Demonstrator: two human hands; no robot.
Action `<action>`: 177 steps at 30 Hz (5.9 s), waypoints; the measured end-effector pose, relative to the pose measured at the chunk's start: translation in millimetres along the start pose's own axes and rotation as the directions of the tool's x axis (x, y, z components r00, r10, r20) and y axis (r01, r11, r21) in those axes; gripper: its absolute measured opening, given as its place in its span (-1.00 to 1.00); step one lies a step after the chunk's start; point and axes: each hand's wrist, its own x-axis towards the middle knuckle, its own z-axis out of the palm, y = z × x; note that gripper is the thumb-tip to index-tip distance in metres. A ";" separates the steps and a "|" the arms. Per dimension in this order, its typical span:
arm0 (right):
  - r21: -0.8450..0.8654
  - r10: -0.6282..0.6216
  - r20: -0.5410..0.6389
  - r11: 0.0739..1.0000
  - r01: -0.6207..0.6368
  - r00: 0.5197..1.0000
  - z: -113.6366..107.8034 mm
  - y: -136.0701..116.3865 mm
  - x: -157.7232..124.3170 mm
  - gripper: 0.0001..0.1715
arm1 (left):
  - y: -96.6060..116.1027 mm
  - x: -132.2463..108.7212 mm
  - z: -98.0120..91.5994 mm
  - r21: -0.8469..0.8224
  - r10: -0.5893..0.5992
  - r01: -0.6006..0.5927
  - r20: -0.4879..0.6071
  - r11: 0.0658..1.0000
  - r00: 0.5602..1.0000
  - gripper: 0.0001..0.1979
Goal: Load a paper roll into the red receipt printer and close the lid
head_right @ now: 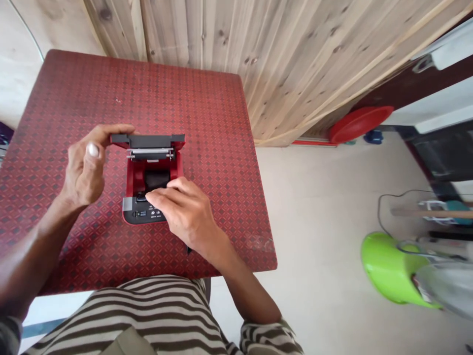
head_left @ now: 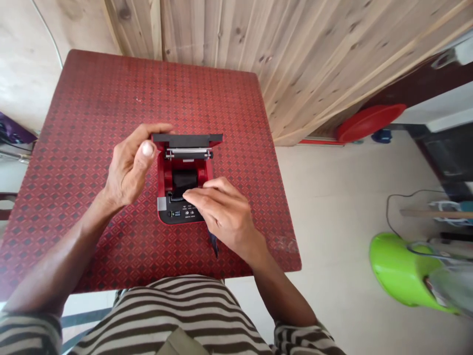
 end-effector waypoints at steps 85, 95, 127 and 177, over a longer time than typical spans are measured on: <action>-0.042 0.146 -0.058 0.988 -0.148 0.988 -8.7 25.2 20.3 -0.83 | -15.2 -110.1 22.7 0.390 0.311 -0.260 -0.074 0.883 0.947 -0.42; -0.328 0.151 0.456 0.945 0.008 0.877 39.2 30.4 78.9 -0.73 | -17.5 -109.4 23.1 0.365 0.331 -0.288 -0.059 0.885 0.942 -0.37; 0.273 0.597 -0.033 0.777 -0.567 0.802 -1.5 92.4 -49.5 -0.75 | -16.9 -109.8 20.4 0.410 0.270 -0.235 -0.030 0.881 0.962 -0.29; 0.105 0.030 0.465 0.991 -0.088 0.885 -23.5 17.7 42.6 -0.75 | -12.2 -116.2 27.0 0.289 0.221 -0.200 -0.043 0.936 0.974 -0.37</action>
